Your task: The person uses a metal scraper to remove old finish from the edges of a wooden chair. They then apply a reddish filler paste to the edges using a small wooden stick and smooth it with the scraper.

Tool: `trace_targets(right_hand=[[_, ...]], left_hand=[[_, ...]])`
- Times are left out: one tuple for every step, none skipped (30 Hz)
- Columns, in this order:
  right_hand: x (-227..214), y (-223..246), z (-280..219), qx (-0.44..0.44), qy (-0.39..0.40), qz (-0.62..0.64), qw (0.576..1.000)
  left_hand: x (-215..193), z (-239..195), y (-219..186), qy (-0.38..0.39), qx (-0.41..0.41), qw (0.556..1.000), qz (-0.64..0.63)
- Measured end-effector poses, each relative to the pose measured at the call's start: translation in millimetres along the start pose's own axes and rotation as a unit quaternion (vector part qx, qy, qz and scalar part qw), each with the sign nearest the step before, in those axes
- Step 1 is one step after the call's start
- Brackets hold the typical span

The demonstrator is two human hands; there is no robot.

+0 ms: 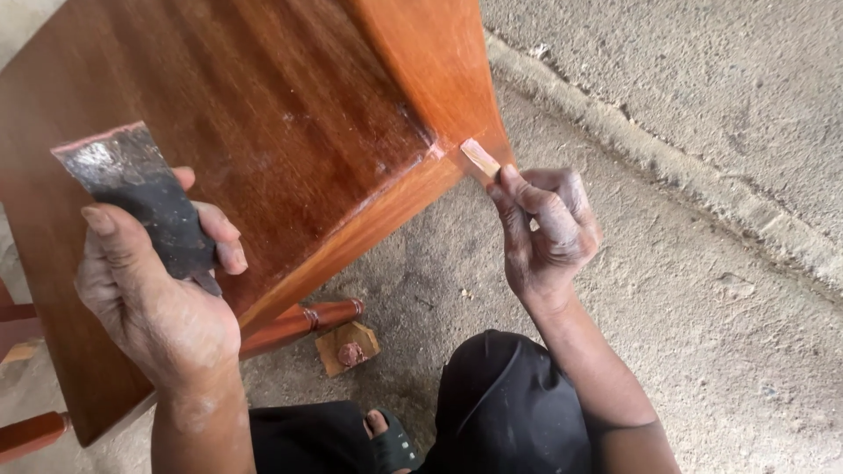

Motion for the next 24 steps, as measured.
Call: trace_targets(right_hand=[[-1, -6, -5, 0.000, 0.000, -0.001, 1.000], [-4, -12, -10, 0.010, -0.013, 0.038, 0.999], [-5, -18, -12, 0.015, -0.028, 0.078, 0.996], [-7, -17, -13, 0.012, -0.030, 0.078, 0.996], [-10, -21, -18, 0.051, -0.052, 0.138, 0.988], [-13, -25, -23, 0.091, -0.073, 0.197, 0.973], [-13, -29, -26, 0.090, -0.074, 0.197, 0.973], [-12, -35, -30, 0.111, -0.077, 0.206, 0.969], [-13, -41, -36, 0.135, -0.081, 0.214, 0.964], [-12, -47, -42, 0.137, -0.082, 0.213, 0.964], [-9, -53, -47, 0.136, -0.065, 0.192, 0.970], [-7, -58, -52, 0.135, -0.048, 0.170, 0.975], [-7, -59, -53, 0.136, -0.049, 0.170, 0.975], [-6, -59, -55, 0.140, -0.035, 0.157, 0.977], [-5, -60, -54, 0.141, -0.023, 0.145, 0.979], [-5, -59, -54, 0.140, -0.023, 0.145, 0.979], [-4, -58, -54, 0.142, -0.011, 0.141, 0.980], [-3, -58, -54, 0.145, 0.001, 0.138, 0.980], [-2, -58, -54, 0.145, 0.000, 0.138, 0.980], [-1, -58, -53, 0.145, 0.007, 0.139, 0.980], [1, -58, -54, 0.145, 0.014, 0.140, 0.979], [0, -57, -54, 0.147, 0.014, 0.140, 0.979], [-1, -55, -52, 0.142, 0.016, 0.137, 0.980], [-1, -54, -50, 0.136, 0.018, 0.133, 0.982]], left_hand=[[2, 0, 0, 0.001, 0.000, 1.000, -0.001], [3, 0, -1, 0.002, -0.001, 1.000, 0.010], [5, 3, -3, 0.003, 0.002, 1.000, 0.020], [5, 5, -4, 0.004, 0.006, 1.000, 0.019], [4, 4, -4, 0.001, 0.003, 1.000, 0.015], [3, 2, -4, -0.002, 0.000, 1.000, 0.012], [2, 3, -4, -0.001, 0.001, 1.000, 0.011], [2, 4, -2, -0.002, 0.001, 1.000, 0.006], [2, 3, -1, -0.001, -0.002, 1.000, 0.002], [2, 3, 0, 0.001, -0.003, 1.000, 0.002], [1, 2, 0, 0.000, 0.002, 1.000, 0.006], [1, 2, 0, -0.001, 0.008, 1.000, 0.009], [2, 1, -1, -0.001, 0.007, 1.000, 0.009], [2, 1, -3, 0.004, 0.008, 1.000, 0.026], [4, 1, -4, 0.008, 0.011, 0.999, 0.043], [4, 2, -4, 0.009, 0.012, 0.999, 0.042], [5, 2, -5, 0.008, 0.007, 0.999, 0.049], [5, 2, -5, 0.007, 0.001, 0.998, 0.057], [5, 2, -4, 0.008, 0.001, 0.998, 0.057], [4, 2, -3, 0.007, 0.001, 0.998, 0.061], [3, 1, -2, 0.005, 0.001, 0.998, 0.066], [2, 0, -1, 0.006, -0.001, 0.998, 0.067], [1, 2, 0, 0.001, 0.004, 0.999, 0.045], [0, 3, 1, -0.004, 0.010, 1.000, 0.022]])
Point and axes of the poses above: each hand's wrist, its own z-axis towards the middle knuckle, its own x-axis out of the palm, y = z × x, the point moved 5 cm from there along z, towards the middle knuckle, and after that the axes turned 7 degrees about y, right-handed, at the moved point
